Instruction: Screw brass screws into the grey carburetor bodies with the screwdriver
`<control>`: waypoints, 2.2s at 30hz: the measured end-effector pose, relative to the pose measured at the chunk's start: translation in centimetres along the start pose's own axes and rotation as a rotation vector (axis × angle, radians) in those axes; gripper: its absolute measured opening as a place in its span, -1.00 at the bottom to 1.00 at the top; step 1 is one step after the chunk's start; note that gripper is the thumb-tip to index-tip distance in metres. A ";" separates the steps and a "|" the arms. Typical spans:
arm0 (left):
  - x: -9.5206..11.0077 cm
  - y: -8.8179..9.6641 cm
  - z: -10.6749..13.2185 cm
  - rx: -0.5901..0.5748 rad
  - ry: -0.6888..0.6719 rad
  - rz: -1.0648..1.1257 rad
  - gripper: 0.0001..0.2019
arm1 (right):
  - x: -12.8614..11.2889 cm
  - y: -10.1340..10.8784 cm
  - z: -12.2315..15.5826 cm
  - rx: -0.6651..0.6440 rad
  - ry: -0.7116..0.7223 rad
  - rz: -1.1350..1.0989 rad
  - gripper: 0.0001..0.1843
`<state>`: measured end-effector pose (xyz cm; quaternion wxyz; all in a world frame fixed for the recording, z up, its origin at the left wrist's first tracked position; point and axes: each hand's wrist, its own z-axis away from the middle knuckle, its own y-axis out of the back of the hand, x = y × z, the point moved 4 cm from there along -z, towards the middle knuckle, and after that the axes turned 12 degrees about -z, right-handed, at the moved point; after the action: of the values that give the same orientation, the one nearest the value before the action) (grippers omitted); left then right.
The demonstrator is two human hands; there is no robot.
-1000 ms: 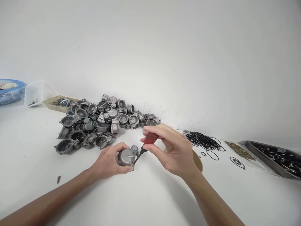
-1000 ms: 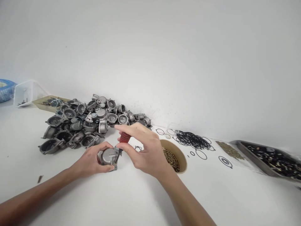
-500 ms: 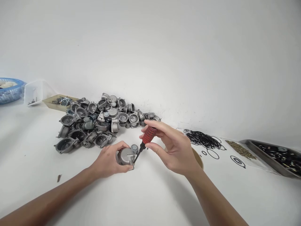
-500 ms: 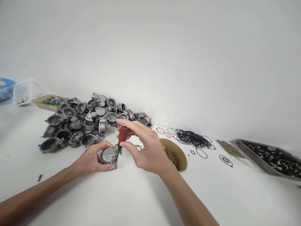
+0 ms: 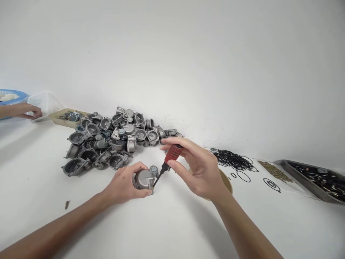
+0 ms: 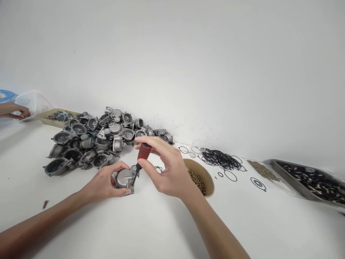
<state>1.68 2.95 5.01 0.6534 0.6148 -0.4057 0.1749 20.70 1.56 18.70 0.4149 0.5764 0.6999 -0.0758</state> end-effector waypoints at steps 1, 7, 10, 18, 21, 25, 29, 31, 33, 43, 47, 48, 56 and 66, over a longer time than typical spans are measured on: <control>0.0 0.0 0.0 0.003 -0.002 0.000 -0.60 | -0.2 -0.1 0.0 -0.024 -0.007 -0.054 -0.54; 0.2 0.0 0.1 -0.001 -0.007 -0.001 -0.60 | -0.4 -0.5 0.1 0.036 -0.014 -0.048 -0.57; 0.1 -0.1 0.2 0.019 -0.010 -0.033 -0.59 | -0.4 -0.6 0.3 0.089 0.003 0.038 -0.58; 0.4 -0.7 0.8 0.154 0.032 -0.165 -0.66 | -0.6 -0.9 0.6 0.291 -0.090 0.363 -0.69; 0.2 -0.9 1.0 0.197 0.028 -0.189 -0.64 | -0.3 -0.9 0.5 0.288 -0.099 0.379 -0.68; 0.1 -0.6 0.7 0.147 0.004 -0.157 -0.65 | 0.1 -0.9 0.3 0.113 -0.097 0.163 -0.58; 0.2 -0.2 0.4 0.109 0.018 -0.150 -0.66 | -0.1 -1.0 0.2 -0.043 -0.096 -0.073 -0.55; 0.4 -0.2 0.4 0.117 0.020 -0.170 -0.65 | -0.1 -0.7 0.2 0.016 -0.111 -0.093 -0.58; 0.5 -0.3 0.5 0.144 0.018 -0.206 -0.64 | 0.3 -0.3 0.2 0.126 -0.148 -0.074 -0.61; 0.0 -0.7 0.2 0.139 -0.023 -0.200 -0.60 | 1.7 -0.2 0.3 0.273 -0.278 -0.024 -0.59; -0.4 -0.2 -0.2 0.088 -0.011 -0.121 -0.61 | 1.2 0.6 0.1 0.346 -0.239 -0.004 -0.57; -0.7 0.0 -0.3 0.069 -0.006 -0.083 -0.62 | 0.9 1.1 0.0 0.367 -0.223 0.014 -0.57; -2.2 0.3 -1.1 -0.070 -0.032 0.126 -0.60 | 1.5 3.9 2.6 0.415 -0.278 0.270 -0.62; -2.4 0.5 -1.1 -0.132 -0.074 0.160 -0.56 | 5.9 0.8 10.8 0.008 -0.249 0.660 -0.84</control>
<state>0.20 4.75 3.59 0.6609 0.5422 -0.4879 0.1766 26.78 -0.06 8.08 0.4971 0.7595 0.4195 -0.0099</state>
